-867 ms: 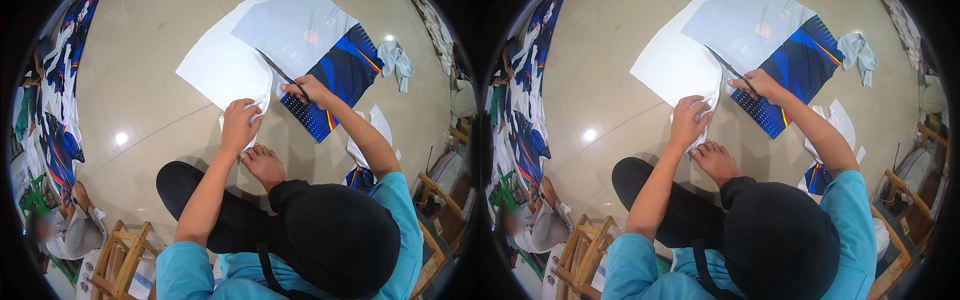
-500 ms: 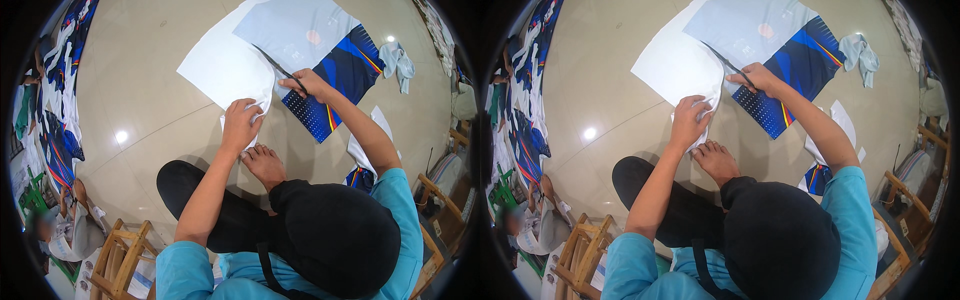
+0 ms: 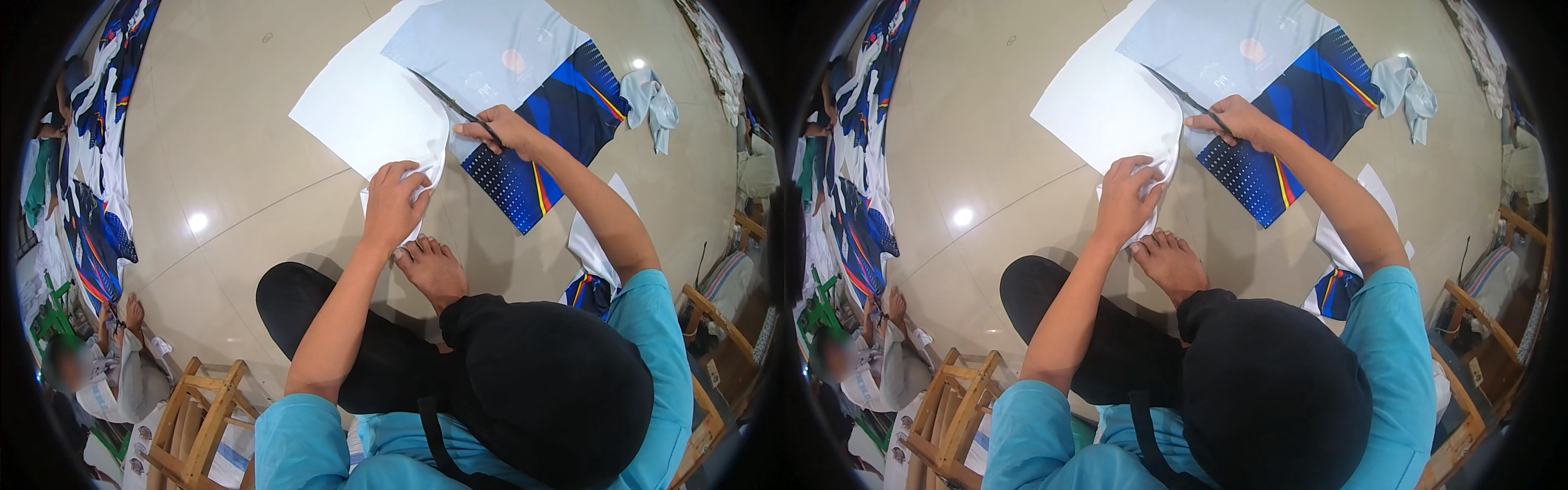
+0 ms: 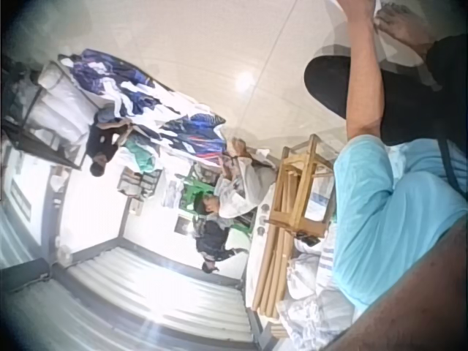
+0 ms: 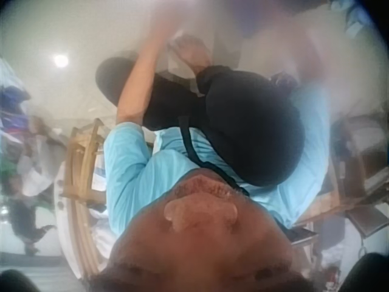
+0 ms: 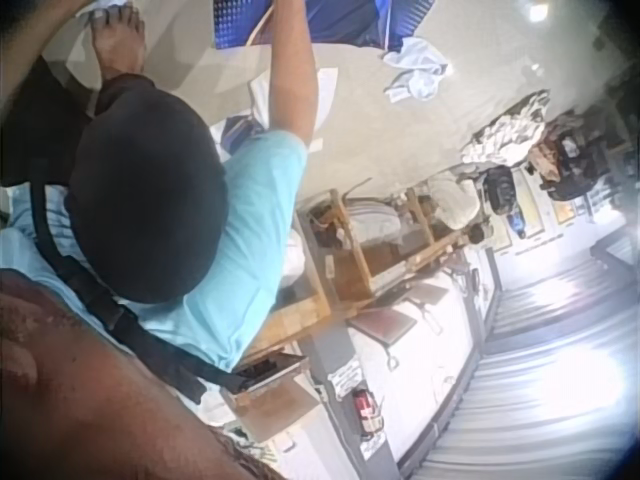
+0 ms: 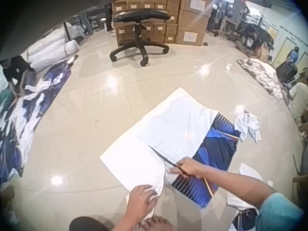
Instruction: The person sits on the floor and uses scissors to cut a patterned fabric sheet along a white paper template. They align the template, cut along the edges, and separate the fabric pieces.
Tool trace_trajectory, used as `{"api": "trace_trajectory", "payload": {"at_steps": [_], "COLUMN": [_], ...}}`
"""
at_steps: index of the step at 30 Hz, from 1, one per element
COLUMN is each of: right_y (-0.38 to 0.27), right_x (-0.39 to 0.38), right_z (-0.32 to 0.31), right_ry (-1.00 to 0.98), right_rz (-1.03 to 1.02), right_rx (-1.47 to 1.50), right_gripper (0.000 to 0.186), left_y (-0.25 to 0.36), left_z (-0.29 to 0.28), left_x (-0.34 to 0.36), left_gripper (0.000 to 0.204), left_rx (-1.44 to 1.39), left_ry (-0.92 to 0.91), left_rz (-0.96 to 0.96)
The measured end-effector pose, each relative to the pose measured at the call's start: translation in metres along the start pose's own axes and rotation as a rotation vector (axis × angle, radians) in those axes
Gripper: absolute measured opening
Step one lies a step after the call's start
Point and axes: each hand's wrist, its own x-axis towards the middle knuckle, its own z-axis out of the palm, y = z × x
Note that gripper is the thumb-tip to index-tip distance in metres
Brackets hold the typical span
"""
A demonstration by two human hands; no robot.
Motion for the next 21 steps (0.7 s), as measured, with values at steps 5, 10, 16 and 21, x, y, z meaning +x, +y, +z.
{"api": "trace_trajectory", "payload": {"at_steps": [5, 10, 16, 21], "right_y": [-0.004, -0.005, -0.010, -0.011], "right_x": [0.009, 0.016, 0.015, 0.015], "right_z": [-0.003, -0.006, -0.007, -0.010], "right_ry": [-0.006, 0.002, -0.017, -0.034], "right_rz": [-0.018, -0.017, -0.025, -0.044], "right_rx": [0.001, -0.030, -0.050, -0.090], "right_gripper": [0.055, 0.052, 0.046, 0.048], "left_y": [0.001, 0.003, 0.003, 0.003], "left_z": [0.001, 0.001, 0.000, 0.001], "left_x": [0.000, 0.000, 0.000, 0.000], "left_gripper": [0.014, 0.014, 0.014, 0.014], "left_rx": [-0.007, -0.005, -0.009, -0.004], "left_ry": [-0.001, -0.009, -0.008, -0.007], "left_rz": [-0.004, -0.004, -0.004, -0.003]}}
